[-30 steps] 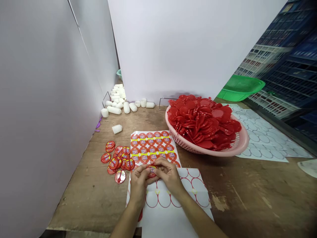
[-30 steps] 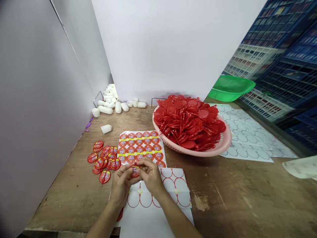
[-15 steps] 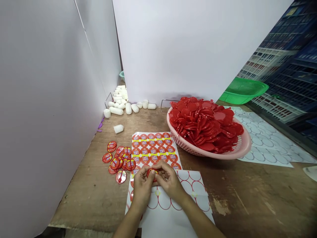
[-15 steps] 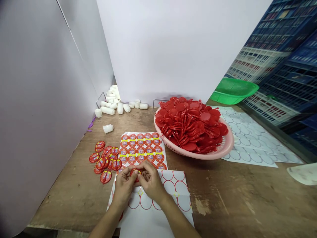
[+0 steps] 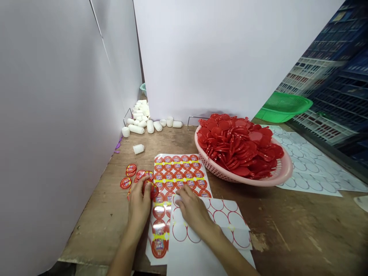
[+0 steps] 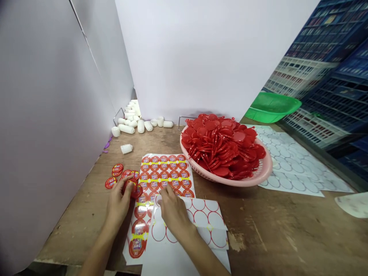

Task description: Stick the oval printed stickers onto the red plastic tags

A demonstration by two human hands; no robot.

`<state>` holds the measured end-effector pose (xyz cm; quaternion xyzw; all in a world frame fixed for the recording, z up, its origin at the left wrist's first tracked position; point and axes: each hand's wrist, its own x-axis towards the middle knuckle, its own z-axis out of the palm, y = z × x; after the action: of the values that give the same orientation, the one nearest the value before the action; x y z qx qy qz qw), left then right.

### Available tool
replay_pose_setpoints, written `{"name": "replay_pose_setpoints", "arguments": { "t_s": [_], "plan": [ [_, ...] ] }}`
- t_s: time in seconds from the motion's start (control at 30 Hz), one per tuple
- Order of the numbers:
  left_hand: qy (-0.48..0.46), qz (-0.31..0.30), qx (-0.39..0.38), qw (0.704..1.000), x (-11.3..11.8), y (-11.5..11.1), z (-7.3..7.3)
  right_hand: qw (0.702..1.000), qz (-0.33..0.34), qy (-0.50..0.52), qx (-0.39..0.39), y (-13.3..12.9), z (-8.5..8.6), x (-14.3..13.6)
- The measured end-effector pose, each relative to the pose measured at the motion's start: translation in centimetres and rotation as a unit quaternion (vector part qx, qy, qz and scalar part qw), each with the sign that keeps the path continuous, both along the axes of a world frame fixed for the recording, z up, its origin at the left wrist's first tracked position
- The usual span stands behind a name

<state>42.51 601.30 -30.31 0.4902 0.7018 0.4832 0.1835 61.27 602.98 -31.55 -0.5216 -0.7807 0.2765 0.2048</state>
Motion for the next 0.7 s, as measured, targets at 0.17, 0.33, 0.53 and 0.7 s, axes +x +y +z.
{"name": "replay_pose_setpoints", "arguments": {
  "t_s": [0.17, 0.33, 0.53, 0.7],
  "plan": [
    [0.149, -0.012, 0.001, 0.989, -0.3, -0.6, 0.4, 0.995, 0.036, -0.060, 0.066, 0.7, 3.3, -0.6],
    [-0.077, -0.264, -0.081, 0.958, 2.3, -2.1, 2.1, 0.989, 0.078, 0.124, 0.003, 1.1, 9.1, 1.9],
    [-0.364, -0.245, -0.052, 0.897, 1.5, 1.3, 2.9, 0.963, 0.241, 0.108, -0.060, 2.2, 14.0, 7.0],
    [-0.414, -0.313, -0.064, 0.853, 5.7, 4.0, 3.5, 0.950, 0.256, 0.177, 0.013, 3.6, 13.6, 4.7]
  ]
}}
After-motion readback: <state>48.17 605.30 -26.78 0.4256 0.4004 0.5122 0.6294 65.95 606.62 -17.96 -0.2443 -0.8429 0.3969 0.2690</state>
